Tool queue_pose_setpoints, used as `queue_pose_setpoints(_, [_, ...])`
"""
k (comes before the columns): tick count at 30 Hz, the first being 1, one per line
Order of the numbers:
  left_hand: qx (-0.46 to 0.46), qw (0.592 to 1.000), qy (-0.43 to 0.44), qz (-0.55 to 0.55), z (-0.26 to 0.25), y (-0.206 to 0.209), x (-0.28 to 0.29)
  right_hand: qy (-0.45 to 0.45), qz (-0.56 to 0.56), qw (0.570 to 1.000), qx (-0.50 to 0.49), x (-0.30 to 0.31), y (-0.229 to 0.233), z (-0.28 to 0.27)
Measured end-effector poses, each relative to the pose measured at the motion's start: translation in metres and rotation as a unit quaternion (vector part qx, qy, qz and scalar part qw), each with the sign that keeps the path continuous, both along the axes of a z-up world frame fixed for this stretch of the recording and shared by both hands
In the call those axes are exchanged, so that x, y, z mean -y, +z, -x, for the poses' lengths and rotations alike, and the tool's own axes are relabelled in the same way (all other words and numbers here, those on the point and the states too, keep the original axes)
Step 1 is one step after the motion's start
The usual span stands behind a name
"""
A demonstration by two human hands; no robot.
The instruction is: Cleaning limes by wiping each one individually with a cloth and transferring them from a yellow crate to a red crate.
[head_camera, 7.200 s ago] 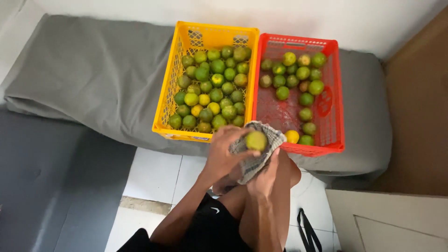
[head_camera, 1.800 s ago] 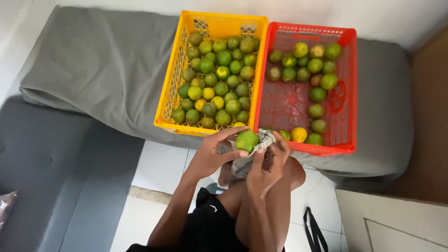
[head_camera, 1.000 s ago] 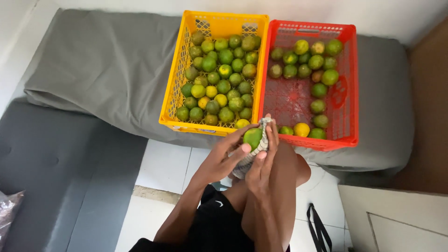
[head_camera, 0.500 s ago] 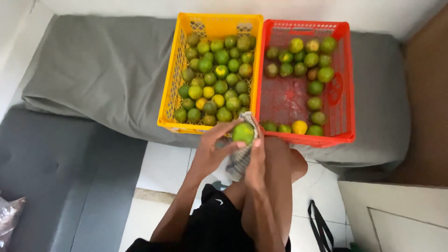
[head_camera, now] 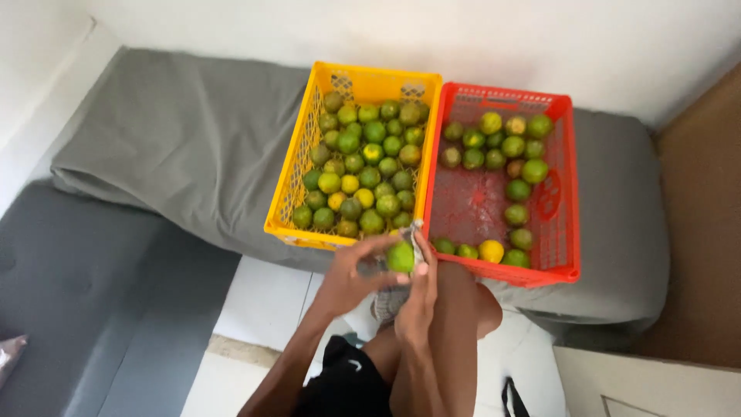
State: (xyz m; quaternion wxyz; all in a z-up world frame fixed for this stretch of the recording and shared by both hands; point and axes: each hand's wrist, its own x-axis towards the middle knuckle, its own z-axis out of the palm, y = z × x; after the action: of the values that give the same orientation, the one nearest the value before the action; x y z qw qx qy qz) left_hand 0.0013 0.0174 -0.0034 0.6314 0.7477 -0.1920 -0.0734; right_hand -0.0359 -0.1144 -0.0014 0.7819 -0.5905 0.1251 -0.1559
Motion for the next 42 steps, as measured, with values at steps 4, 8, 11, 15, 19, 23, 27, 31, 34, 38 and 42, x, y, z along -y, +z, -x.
queue_pose_setpoints(4, [-0.043,0.996,-0.069,-0.033,0.012,0.032,0.013,0.047,-0.01,0.997,-0.065,0.025,0.001,0.0])
queue_pose_setpoints(8, [-0.01,1.0,0.018,-0.004,0.007,0.038,0.019,0.05,0.012,0.998,-0.029,0.012,0.007,0.004])
queue_pose_setpoints(11, [0.07,0.997,0.041,-0.006,0.003,0.038,0.015,0.05,0.073,0.996,0.004,0.003,0.004,0.004])
queue_pose_setpoints(15, [-0.031,0.997,-0.052,-0.046,0.011,0.048,0.016,0.043,0.003,0.999,-0.026,0.018,0.004,-0.001])
queue_pose_setpoints(19, [0.046,0.996,-0.028,-0.066,0.009,0.047,0.018,0.009,0.089,0.996,-0.001,0.015,-0.01,0.002])
queue_pose_setpoints(23, [0.143,0.981,0.028,-0.132,0.006,0.041,0.019,0.045,0.15,0.985,0.073,0.015,-0.015,0.001])
queue_pose_setpoints(27, [0.053,0.993,-0.036,-0.095,0.015,0.041,0.017,0.081,0.054,0.995,0.027,0.032,0.004,-0.001])
queue_pose_setpoints(31, [-0.116,0.992,0.038,-0.013,0.007,0.025,0.02,0.078,0.084,0.99,0.077,0.019,0.005,0.001])
queue_pose_setpoints(34, [-0.148,0.982,0.03,0.111,0.008,0.017,0.018,0.047,0.088,0.989,0.109,0.016,0.0,0.002])
queue_pose_setpoints(38, [-0.208,0.975,-0.058,0.049,0.011,0.031,0.012,0.06,-0.014,0.996,0.059,0.024,0.016,0.002])
queue_pose_setpoints(42, [-0.181,0.975,-0.019,0.131,0.008,0.018,0.019,0.025,-0.107,0.989,-0.099,0.019,-0.009,0.005])
